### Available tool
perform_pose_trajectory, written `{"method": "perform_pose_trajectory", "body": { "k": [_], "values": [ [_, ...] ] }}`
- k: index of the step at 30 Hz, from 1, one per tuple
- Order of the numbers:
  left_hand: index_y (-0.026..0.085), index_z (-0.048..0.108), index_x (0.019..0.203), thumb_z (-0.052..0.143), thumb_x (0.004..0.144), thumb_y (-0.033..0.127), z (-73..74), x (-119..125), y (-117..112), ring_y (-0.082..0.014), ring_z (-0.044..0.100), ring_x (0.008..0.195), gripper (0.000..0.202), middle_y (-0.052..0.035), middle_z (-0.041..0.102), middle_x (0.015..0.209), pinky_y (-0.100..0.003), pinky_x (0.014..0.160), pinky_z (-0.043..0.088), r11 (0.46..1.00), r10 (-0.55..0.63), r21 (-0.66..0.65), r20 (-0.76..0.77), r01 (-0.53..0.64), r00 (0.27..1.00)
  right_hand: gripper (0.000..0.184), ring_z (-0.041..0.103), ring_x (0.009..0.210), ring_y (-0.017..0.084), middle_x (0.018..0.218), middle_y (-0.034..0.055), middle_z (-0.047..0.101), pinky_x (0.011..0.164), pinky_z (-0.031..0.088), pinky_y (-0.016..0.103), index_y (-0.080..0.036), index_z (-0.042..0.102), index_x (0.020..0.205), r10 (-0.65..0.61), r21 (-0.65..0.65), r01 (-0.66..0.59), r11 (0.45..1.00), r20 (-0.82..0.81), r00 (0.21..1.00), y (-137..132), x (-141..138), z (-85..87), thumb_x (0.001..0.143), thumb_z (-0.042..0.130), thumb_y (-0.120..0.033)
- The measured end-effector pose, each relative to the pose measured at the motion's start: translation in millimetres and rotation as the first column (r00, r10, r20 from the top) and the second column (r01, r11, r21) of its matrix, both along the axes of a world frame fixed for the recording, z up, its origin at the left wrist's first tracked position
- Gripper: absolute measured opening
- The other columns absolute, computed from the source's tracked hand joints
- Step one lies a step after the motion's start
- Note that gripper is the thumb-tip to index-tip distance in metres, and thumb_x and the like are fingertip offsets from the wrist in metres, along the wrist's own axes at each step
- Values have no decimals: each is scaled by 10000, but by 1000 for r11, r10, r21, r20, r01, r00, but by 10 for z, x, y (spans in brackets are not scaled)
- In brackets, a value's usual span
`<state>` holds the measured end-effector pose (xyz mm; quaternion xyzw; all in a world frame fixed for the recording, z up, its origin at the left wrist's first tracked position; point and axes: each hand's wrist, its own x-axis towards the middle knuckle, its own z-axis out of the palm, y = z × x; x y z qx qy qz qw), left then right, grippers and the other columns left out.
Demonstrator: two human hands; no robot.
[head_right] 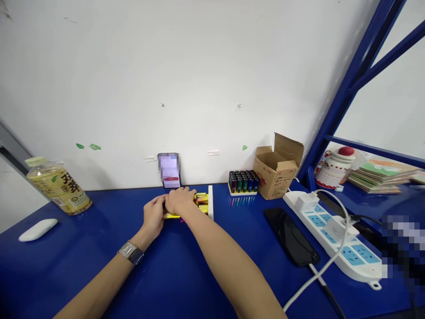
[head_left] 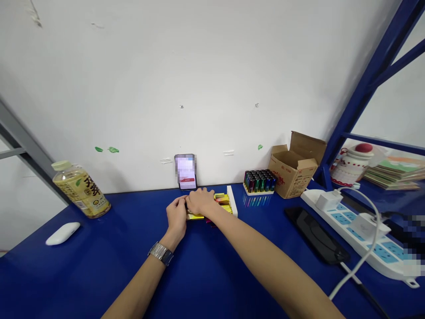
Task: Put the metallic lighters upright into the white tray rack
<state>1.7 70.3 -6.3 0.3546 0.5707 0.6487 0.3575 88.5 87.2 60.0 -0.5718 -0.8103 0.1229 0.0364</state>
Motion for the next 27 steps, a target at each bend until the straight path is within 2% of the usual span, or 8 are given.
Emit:
{"method": "perform_pose_trajectory", "body": {
  "k": [6,12,17,20,23,25,27],
  "values": [
    [196,692,708,535,676,245,21,-249,-86,-249,636,827,167,-74,723,788,-352,799,469,996,55,-53,-294,-73,954,440,477,1197,381,1272,248,548,922,338,597,-81,583,1185,-10,31,10,999,-1,1000,-86,-192,-51,914,331,-319],
    [218,674,737,491,722,205,115,-242,-161,-308,631,936,184,-101,721,844,-408,914,413,990,78,-57,-522,-126,849,391,480,1186,355,1268,243,548,920,355,526,-82,577,1175,-30,61,29,998,8,1000,-70,-258,-114,847,467,-265],
    [219,650,743,448,758,213,137,-231,-202,-311,641,938,202,-107,716,833,-407,913,420,991,48,-67,-616,-113,786,374,489,1165,340,1234,242,570,917,341,526,-85,597,1148,-89,97,92,991,-33,995,-61,-304,-147,855,447,-263],
    [199,649,800,375,798,217,134,-228,-218,-322,639,959,274,-134,711,895,-440,928,413,992,-2,-94,-696,-89,718,356,492,1157,341,1224,227,581,928,326,550,-101,609,1130,-102,96,107,990,-57,993,-75,-278,-84,856,435,-247],
    [174,643,894,307,835,220,126,-204,-207,-315,638,976,343,-152,703,951,-485,981,381,991,-54,-122,-768,-63,638,351,519,1123,331,1172,209,616,919,347,541,-116,615,1112,-49,144,61,988,-86,995,-95,-140,63,881,393,-260],
    [167,636,947,289,859,243,134,-172,-212,-310,621,1032,366,-151,693,991,-516,1031,333,995,-36,-87,-788,-54,615,350,536,1092,325,1114,206,640,912,362,530,-116,623,1086,-17,199,32,979,-76,997,-116,25,181,894,376,-273],
    [156,628,1012,287,884,287,162,-122,-275,-314,552,1163,386,-156,670,1072,-527,1076,284,1000,19,4,-798,-26,603,352,529,1095,337,1088,202,644,898,375,529,-118,619,1074,6,240,10,971,-67,998,-141,241,281,908,356,-281]
  ]
}}
